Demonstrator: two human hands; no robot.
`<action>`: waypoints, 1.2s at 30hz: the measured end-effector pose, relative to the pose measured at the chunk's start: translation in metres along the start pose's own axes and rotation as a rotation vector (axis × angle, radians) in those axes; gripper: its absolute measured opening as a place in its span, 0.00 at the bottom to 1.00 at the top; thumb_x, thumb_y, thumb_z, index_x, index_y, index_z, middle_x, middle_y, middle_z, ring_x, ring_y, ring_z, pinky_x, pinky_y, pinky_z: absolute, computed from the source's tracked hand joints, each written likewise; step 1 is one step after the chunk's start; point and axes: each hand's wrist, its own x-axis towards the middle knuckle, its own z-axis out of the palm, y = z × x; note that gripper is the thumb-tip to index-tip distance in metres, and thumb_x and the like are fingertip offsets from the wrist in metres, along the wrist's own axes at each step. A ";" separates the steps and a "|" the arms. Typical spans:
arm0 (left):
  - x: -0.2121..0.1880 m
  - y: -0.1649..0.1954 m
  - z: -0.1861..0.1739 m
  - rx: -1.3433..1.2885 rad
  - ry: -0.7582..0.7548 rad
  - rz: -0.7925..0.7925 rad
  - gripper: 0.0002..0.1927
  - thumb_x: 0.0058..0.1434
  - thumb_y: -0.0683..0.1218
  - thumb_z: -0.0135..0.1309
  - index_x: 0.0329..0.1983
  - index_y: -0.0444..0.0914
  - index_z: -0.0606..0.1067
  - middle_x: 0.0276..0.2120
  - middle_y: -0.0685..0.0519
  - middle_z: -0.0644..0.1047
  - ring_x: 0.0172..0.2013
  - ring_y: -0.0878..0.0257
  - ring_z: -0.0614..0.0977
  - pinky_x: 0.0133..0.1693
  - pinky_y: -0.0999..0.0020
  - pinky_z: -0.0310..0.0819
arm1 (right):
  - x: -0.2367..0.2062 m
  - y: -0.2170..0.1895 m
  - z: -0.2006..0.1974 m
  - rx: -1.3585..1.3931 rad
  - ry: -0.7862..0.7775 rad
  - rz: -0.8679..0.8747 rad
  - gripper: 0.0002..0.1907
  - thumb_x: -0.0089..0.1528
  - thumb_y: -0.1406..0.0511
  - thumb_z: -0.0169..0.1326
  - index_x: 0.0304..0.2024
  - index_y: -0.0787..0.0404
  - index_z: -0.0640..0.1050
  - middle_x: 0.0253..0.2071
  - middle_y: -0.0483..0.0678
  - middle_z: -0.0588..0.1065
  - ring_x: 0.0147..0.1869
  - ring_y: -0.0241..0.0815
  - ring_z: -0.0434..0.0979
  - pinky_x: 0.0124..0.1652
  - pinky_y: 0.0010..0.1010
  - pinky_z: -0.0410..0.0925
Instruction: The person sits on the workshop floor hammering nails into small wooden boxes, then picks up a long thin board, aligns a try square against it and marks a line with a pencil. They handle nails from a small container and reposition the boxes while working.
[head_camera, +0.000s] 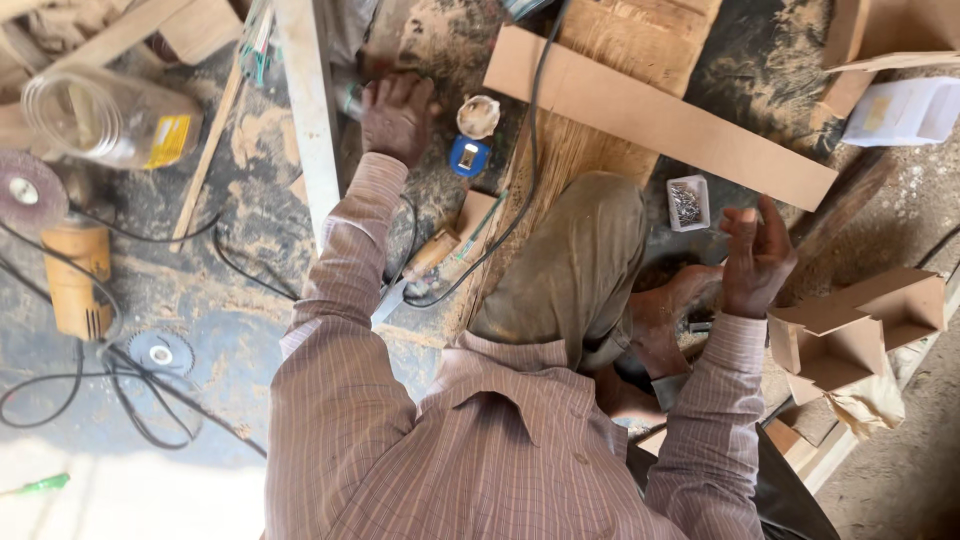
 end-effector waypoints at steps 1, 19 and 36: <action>-0.007 0.002 0.000 -0.017 -0.035 0.033 0.20 0.64 0.52 0.60 0.57 0.40 0.76 0.54 0.46 0.77 0.58 0.48 0.74 0.64 0.41 0.58 | 0.000 -0.011 0.005 0.014 -0.003 -0.009 0.26 0.78 0.58 0.54 0.68 0.75 0.71 0.48 0.59 0.82 0.49 0.43 0.84 0.49 0.31 0.77; -0.014 -0.061 -0.028 0.725 -0.314 0.048 0.44 0.52 0.36 0.62 0.72 0.51 0.63 0.67 0.54 0.70 0.68 0.60 0.67 0.66 0.56 0.53 | -0.040 -0.036 0.020 -0.023 -0.065 0.000 0.29 0.76 0.57 0.54 0.69 0.75 0.69 0.49 0.59 0.81 0.51 0.43 0.83 0.50 0.33 0.77; 0.017 -0.065 -0.066 0.597 0.146 -0.647 0.25 0.65 0.47 0.58 0.63 0.38 0.68 0.69 0.38 0.61 0.62 0.33 0.68 0.50 0.42 0.79 | -0.082 -0.006 0.013 0.028 -0.013 0.001 0.23 0.75 0.61 0.54 0.65 0.74 0.72 0.49 0.59 0.80 0.48 0.43 0.83 0.47 0.32 0.77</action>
